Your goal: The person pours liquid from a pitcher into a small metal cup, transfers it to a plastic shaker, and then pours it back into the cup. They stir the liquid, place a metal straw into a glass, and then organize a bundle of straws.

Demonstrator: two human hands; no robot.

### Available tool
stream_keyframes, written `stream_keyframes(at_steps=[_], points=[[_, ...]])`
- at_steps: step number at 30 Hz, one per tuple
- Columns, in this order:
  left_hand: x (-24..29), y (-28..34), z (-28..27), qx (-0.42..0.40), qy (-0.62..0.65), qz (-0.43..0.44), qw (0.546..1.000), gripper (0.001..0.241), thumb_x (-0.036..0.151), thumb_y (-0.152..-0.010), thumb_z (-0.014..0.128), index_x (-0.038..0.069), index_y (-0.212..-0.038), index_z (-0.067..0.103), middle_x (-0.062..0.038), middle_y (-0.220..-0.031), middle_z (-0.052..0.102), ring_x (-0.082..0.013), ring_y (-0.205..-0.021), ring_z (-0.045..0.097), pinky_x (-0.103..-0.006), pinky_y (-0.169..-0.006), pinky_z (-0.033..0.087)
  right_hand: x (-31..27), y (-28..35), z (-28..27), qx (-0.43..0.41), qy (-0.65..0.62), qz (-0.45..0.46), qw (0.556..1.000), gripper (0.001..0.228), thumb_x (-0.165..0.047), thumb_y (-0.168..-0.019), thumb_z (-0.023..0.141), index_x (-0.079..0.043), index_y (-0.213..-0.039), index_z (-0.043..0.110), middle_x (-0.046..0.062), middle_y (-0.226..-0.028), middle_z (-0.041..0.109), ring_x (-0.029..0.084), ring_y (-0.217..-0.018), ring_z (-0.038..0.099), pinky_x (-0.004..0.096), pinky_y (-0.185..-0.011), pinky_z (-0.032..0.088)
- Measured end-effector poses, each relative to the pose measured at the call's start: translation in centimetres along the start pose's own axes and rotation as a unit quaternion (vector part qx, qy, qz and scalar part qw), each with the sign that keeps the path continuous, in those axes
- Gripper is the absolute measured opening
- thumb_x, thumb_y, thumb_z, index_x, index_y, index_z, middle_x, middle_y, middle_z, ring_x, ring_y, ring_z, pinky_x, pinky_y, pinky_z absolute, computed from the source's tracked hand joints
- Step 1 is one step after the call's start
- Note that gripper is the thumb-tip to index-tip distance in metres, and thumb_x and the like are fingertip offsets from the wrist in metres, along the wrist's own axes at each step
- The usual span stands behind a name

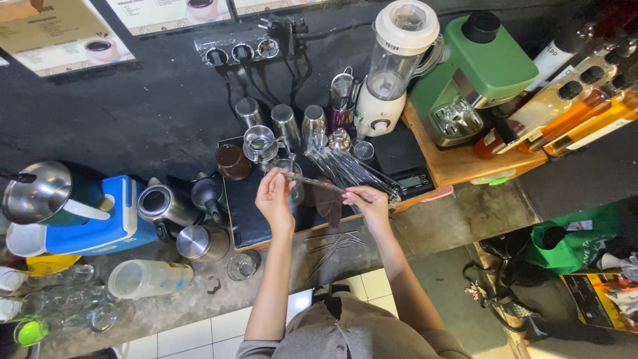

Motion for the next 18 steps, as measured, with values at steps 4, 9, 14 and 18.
stream_keyframes(at_steps=[4, 9, 14, 18], points=[[0.9, -0.6, -1.6, 0.007, -0.024, -0.003, 1.0, 0.031, 0.007, -0.099, 0.069, -0.007, -0.127, 0.065, -0.013, -0.11, 0.073, -0.0177, -0.097, 0.072, -0.0322, -0.086, 0.061, 0.1, -0.4, -1.1, 0.015, 0.015, -0.003, 1.0, 0.018, 0.001, -0.089, 0.074, 0.007, -0.107, 0.073, 0.015, -0.095, 0.078, 0.018, -0.08, 0.075, 0.028, -0.077, 0.059], [2.6, -1.0, -2.0, -0.012, -0.06, 0.027, 0.998, 0.03, 0.005, -0.095, 0.07, -0.005, -0.123, 0.066, -0.012, -0.116, 0.073, -0.0169, -0.102, 0.072, -0.0327, -0.089, 0.061, -2.1, -1.9, -1.0, 0.003, 0.074, -0.027, 0.997, 0.017, 0.0, -0.09, 0.076, 0.006, -0.106, 0.075, 0.013, -0.091, 0.077, 0.015, -0.08, 0.073, 0.027, -0.077, 0.058], [6.8, 0.4, -0.5, -0.078, -0.419, 0.188, 0.885, 0.027, 0.009, -0.095, 0.072, 0.001, -0.12, 0.071, -0.014, -0.121, 0.073, -0.0263, -0.116, 0.068, -0.0364, -0.101, 0.053, -9.8, -4.1, 4.1, -0.053, 0.284, -0.141, 0.947, 0.013, -0.004, -0.089, 0.08, 0.0, -0.101, 0.078, 0.009, -0.09, 0.078, 0.014, -0.079, 0.072, 0.027, -0.071, 0.056], [7.8, 1.6, 0.8, -0.133, -0.509, 0.221, 0.821, 0.032, 0.014, -0.092, 0.073, 0.005, -0.122, 0.071, -0.017, -0.126, 0.07, -0.0343, -0.127, 0.061, -0.0419, -0.108, 0.047, -15.1, -5.4, 11.2, -0.137, 0.432, -0.188, 0.871, 0.011, -0.009, -0.084, 0.079, -0.007, -0.095, 0.076, 0.008, -0.09, 0.076, 0.019, -0.074, 0.074, 0.03, -0.067, 0.057]])
Point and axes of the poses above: each hand's wrist, its own y-axis away from the middle knuckle, its own z-axis out of the palm, x = y × z, the point moved 7 cm from there along -y, towards the middle knuckle
